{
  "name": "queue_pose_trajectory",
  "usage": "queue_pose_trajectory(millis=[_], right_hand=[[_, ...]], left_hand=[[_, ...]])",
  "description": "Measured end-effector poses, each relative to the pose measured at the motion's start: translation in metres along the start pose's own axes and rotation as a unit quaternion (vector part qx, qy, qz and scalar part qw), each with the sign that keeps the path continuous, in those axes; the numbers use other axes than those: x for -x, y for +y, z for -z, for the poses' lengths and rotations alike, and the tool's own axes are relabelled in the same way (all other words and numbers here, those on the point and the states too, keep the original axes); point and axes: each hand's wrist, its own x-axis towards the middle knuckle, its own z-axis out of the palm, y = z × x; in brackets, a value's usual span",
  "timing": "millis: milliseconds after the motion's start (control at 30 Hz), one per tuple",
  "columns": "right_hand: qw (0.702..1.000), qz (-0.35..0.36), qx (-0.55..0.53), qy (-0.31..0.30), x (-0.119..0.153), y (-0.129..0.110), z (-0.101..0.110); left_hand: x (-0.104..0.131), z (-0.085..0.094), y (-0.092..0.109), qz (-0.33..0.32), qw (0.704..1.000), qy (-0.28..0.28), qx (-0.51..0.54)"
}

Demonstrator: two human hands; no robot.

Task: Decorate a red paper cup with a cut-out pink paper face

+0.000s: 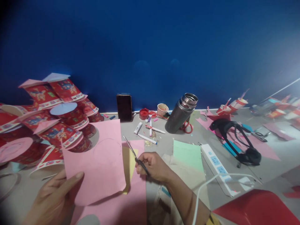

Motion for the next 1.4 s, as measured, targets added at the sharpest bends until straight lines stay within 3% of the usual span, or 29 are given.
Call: queue_pose_trajectory(millis=[333, 1400], right_hand=[[1.0, 0.002, -0.003, -0.023, -0.004, 0.002, -0.012], [0.999, 0.009, -0.019, -0.038, -0.006, 0.012, -0.008]], left_hand=[[-0.019, 0.022, -0.026, -0.012, 0.998, -0.058, -0.032], [-0.014, 0.013, -0.021, 0.0, 0.999, -0.052, -0.016]])
